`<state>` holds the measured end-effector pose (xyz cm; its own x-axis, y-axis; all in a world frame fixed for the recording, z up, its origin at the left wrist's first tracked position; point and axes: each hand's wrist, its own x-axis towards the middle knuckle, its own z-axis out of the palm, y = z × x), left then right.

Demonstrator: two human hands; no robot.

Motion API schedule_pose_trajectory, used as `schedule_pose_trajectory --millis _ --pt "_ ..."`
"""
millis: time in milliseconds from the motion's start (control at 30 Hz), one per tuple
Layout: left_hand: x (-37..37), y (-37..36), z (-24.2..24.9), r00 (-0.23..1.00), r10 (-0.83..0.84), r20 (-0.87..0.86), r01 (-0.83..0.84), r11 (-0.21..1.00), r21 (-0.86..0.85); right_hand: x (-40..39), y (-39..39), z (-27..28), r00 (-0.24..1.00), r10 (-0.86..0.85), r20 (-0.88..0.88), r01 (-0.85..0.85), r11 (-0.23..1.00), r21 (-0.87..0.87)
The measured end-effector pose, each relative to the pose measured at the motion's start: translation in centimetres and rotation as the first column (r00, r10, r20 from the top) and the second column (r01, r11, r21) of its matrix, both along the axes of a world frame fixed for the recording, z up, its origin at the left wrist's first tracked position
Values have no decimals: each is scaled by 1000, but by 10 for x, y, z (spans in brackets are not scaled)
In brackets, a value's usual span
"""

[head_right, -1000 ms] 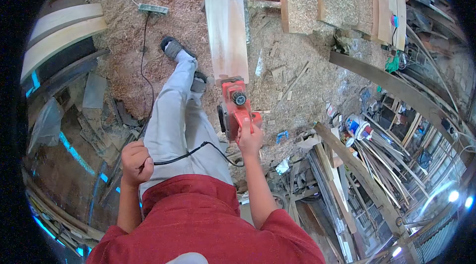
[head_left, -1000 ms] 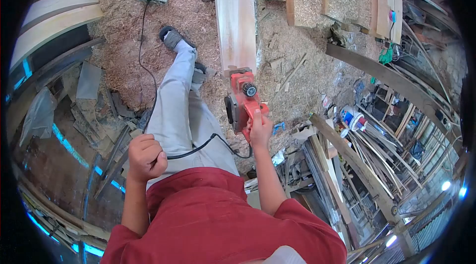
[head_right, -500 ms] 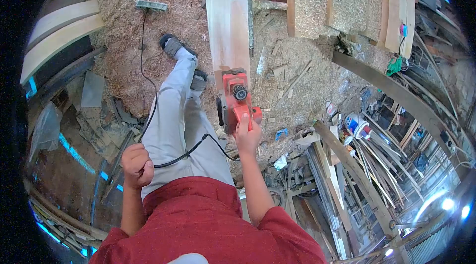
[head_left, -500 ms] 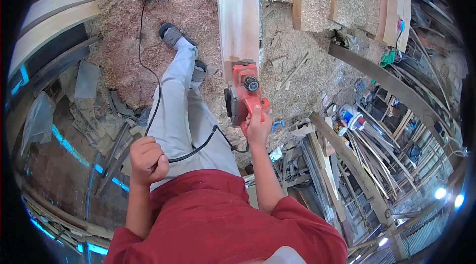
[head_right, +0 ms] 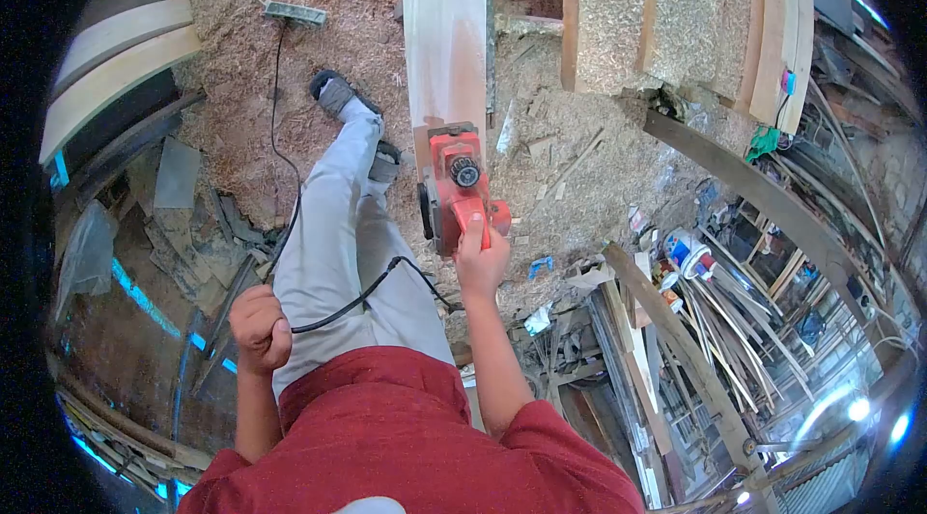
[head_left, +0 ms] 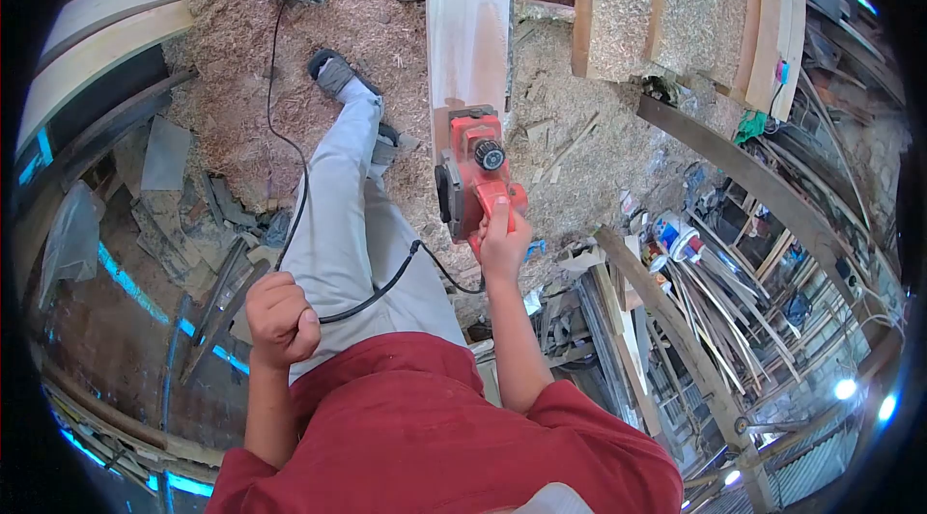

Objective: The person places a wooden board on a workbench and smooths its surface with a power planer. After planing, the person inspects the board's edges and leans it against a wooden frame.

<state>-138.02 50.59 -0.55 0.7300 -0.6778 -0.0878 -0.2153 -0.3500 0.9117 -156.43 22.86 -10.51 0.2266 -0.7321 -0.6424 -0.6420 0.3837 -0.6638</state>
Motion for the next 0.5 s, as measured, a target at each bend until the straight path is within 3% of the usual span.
schedule_pose_trajectory --millis 267,500 --pt "18 -13 2 1000 5 -22 -5 1000 6 32 -14 -3 997 53 -55 -56 997 -53" --pt "35 -20 1 1000 0 -13 0 1000 2 71 -26 4 1000 -13 2 13 1000 -10"
